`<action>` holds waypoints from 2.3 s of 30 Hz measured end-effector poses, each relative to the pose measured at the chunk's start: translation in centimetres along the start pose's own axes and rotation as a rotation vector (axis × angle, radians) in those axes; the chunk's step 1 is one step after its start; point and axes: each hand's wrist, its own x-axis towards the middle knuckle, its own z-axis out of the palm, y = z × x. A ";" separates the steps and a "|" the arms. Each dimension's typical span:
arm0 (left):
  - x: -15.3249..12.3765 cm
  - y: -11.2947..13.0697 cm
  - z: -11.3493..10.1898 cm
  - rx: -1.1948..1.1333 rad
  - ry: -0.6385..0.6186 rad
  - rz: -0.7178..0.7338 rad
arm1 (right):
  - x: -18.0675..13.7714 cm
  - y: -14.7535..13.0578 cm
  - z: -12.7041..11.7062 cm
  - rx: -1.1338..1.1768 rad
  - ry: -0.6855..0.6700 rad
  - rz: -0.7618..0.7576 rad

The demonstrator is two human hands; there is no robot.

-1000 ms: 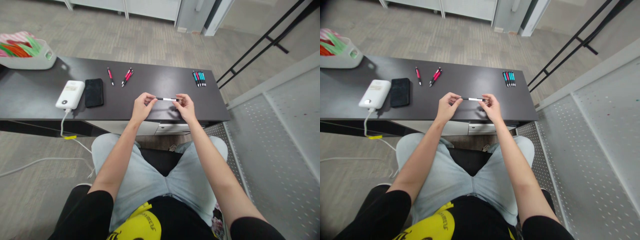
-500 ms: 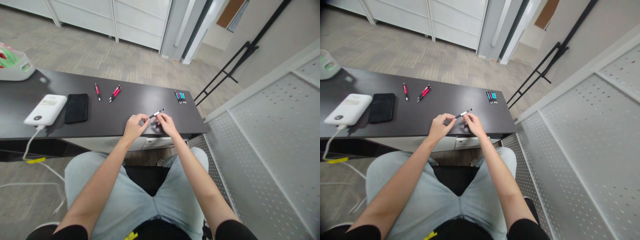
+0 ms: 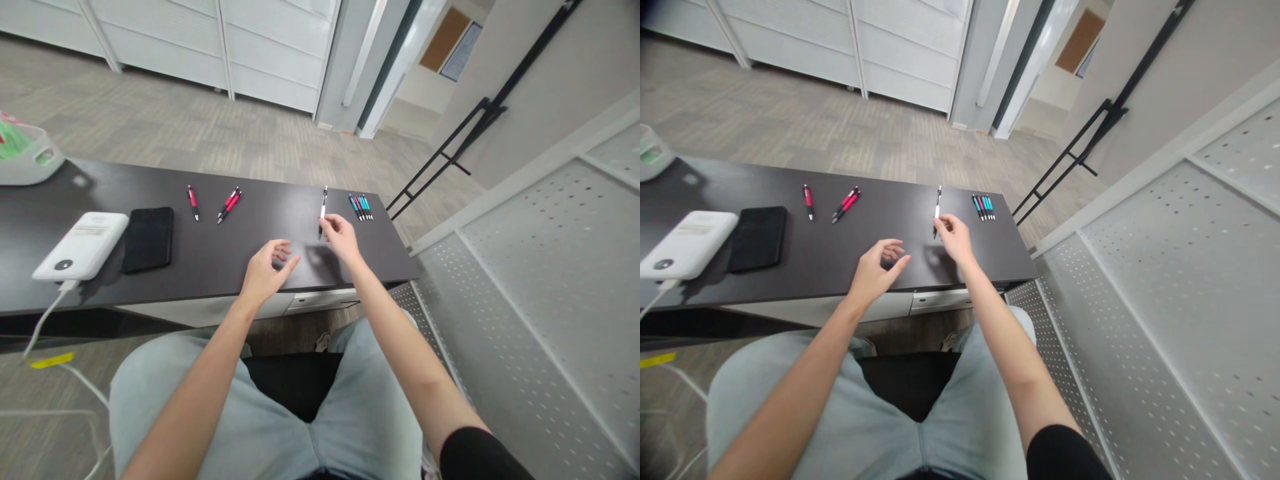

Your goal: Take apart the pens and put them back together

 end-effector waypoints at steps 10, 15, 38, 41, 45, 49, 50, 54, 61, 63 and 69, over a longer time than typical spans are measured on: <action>0.6 -0.4 -0.6 -0.003 -0.133 -0.112 | 9.9 1.4 -10.8 -0.828 0.130 0.078; 0.7 -0.6 -0.6 -0.003 -0.137 -0.118 | 11.3 0.8 -10.3 -0.996 0.089 0.121; 1.0 -0.7 0.0 0.237 -0.233 -0.053 | 10.1 0.9 -9.2 -1.081 0.083 0.097; 1.3 -0.6 -0.1 0.213 -0.227 -0.079 | 9.1 1.0 -8.0 -1.029 0.073 -0.021; 2.4 -1.1 -1.4 0.201 -0.028 -0.045 | 8.5 1.1 -4.4 -0.875 0.020 -0.201; 3.6 -3.0 -4.5 0.335 0.272 0.029 | 8.6 1.4 -1.0 -0.744 -0.037 -0.231; 3.8 -3.5 -5.3 0.369 0.321 0.038 | 8.7 1.6 -0.6 -0.731 -0.053 -0.234; 5.5 -4.8 -8.1 0.592 0.399 -0.008 | 9.2 3.0 -0.7 -0.668 -0.093 -0.253; 10.3 -3.6 -11.4 1.015 0.437 -0.379 | 10.0 4.5 -1.5 -0.439 -0.139 -0.265; 11.6 -3.8 -13.1 1.051 0.400 -0.458 | 10.2 4.6 -1.5 -0.357 -0.148 -0.301; 14.5 -6.1 -16.4 0.909 0.407 -0.381 | 11.0 5.4 -1.2 -0.182 -0.153 -0.384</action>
